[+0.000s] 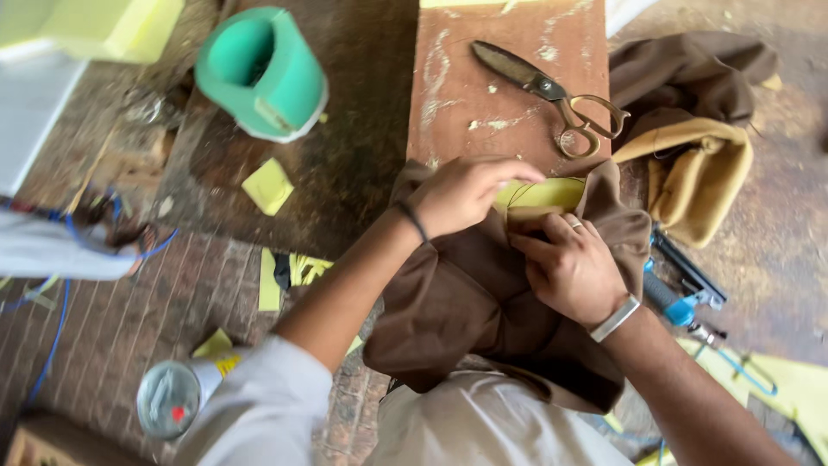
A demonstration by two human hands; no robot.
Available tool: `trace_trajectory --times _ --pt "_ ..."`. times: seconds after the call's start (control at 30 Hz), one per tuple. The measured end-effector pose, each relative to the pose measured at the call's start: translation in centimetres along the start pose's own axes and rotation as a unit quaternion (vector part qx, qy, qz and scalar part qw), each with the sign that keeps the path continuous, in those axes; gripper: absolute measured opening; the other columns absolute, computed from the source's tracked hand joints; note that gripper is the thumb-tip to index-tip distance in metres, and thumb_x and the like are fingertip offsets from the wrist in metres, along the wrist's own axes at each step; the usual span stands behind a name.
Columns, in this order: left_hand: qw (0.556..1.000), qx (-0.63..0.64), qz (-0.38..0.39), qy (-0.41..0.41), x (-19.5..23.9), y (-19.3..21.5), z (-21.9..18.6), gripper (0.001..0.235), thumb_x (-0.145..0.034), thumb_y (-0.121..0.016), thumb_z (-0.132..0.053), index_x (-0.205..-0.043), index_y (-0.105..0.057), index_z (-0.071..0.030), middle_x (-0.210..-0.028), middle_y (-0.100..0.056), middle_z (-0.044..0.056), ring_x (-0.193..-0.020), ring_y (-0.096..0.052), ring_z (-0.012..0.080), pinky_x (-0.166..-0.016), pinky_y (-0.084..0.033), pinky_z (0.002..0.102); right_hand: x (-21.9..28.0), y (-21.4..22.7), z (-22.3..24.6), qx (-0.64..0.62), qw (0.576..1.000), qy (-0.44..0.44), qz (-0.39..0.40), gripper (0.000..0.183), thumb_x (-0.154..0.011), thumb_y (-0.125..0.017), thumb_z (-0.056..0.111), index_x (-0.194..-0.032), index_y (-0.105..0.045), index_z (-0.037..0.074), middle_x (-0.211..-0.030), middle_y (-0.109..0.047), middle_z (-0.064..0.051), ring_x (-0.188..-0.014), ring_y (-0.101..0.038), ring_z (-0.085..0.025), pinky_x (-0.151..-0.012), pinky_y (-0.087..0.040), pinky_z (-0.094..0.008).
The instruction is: The person staples brown fabric onto a yellow foam cushion using a pneumatic staple gun. They repeatedly pull the fabric taut, fold edges, and secure it to the foam, creating a tufted pattern.
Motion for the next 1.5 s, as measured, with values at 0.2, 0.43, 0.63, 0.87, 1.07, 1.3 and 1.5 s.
trace_trajectory --times 0.2,0.43,0.63,0.87,1.07,1.3,1.5 --pt "0.937 -0.092 0.137 -0.308 -4.2 -1.8 4.4 0.05 -0.069 -0.063 0.003 -0.112 -0.074 -0.02 -0.101 -0.063 0.006 -0.091 -0.07 0.029 -0.079 -0.057 0.039 -1.7 -0.9 1.9 -0.03 0.978 -0.205 -0.021 0.028 -0.066 -0.074 0.014 -0.093 -0.076 0.012 -0.11 -0.069 -0.006 -0.102 -0.065 -0.028 -0.09 -0.049 -0.042" --pt "0.939 0.026 0.237 -0.246 -5.6 -0.9 8.8 0.008 -0.085 -0.075 -0.014 -0.086 -0.068 -0.011 -0.1 -0.067 0.0 -0.084 -0.072 0.0229 -0.069 -0.056 0.037 -3.3 -2.9 3.3 -0.072 0.865 -0.48 -0.128 0.028 -0.093 -0.072 0.029 -0.114 -0.073 0.01 -0.095 -0.072 -0.009 -0.076 -0.072 -0.027 -0.068 -0.056 -0.037" --pt "0.948 0.054 0.267 -0.167 -6.7 -0.3 10.3 0.016 -0.099 -0.072 -0.026 -0.087 -0.07 -0.016 -0.072 -0.071 -0.001 -0.064 -0.071 0.0176 -0.06 -0.056 0.034 -4.3 -3.6 2.0 0.024 0.856 -0.509 -0.082 0.023 -0.086 -0.079 0.033 -0.1 -0.078 0.015 -0.085 -0.076 -0.009 -0.075 -0.073 -0.029 -0.065 -0.057 -0.04" --pt "0.967 0.033 0.195 -0.163 -6.9 -0.1 10.8 0.014 -0.091 -0.077 -0.028 -0.083 -0.074 -0.017 -0.074 -0.076 -0.003 -0.061 -0.072 0.0143 -0.053 -0.054 0.032 -4.7 -3.8 1.6 0.01 0.865 -0.493 -0.094 0.018 -0.081 -0.077 0.024 -0.096 -0.077 0.014 -0.085 -0.077 -0.007 -0.076 -0.074 -0.028 -0.066 -0.058 -0.04" --pt "0.988 0.085 0.065 -0.114 -5.2 0.7 10.8 0.007 -0.092 -0.075 -0.019 -0.087 -0.073 -0.015 -0.08 -0.075 0.0 -0.07 -0.074 0.0162 -0.059 -0.057 0.031 -5.8 -3.9 0.6 0.043 0.825 -0.562 -0.035 0.027 -0.083 -0.08 0.043 -0.091 -0.08 0.016 -0.075 -0.074 -0.011 -0.069 -0.072 -0.031 -0.063 -0.057 -0.043" --pt "0.985 0.044 0.037 -0.162 -4.5 0.4 10.1 0.007 -0.094 -0.073 -0.012 -0.089 -0.07 -0.016 -0.085 -0.076 -0.004 -0.076 -0.074 0.0174 -0.064 -0.056 0.032 -6.3 -4.6 0.4 0.016 0.828 -0.56 -0.009 0.024 -0.082 -0.079 0.038 -0.091 -0.079 0.016 -0.079 -0.075 -0.009 -0.071 -0.073 -0.03 -0.063 -0.057 -0.042" --pt "0.992 0.034 0.043 -0.111 -4.9 0.8 9.9 0.006 -0.091 -0.075 -0.017 -0.086 -0.072 -0.018 -0.083 -0.077 -0.004 -0.072 -0.073 0.0155 -0.06 -0.055 0.03 -6.2 -5.4 1.7 0.08 0.855 -0.501 -0.107 0.016 -0.087 -0.077 0.028 -0.093 -0.075 0.013 -0.086 -0.074 -0.006 -0.074 -0.071 -0.029 -0.062 -0.055 -0.041"
Point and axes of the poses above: each hand's wrist, its own x-axis away from the middle knuckle, its own y-axis out of the back of the hand, z = x × y, the point moved 4 cm from there along -x, towards the middle knuckle
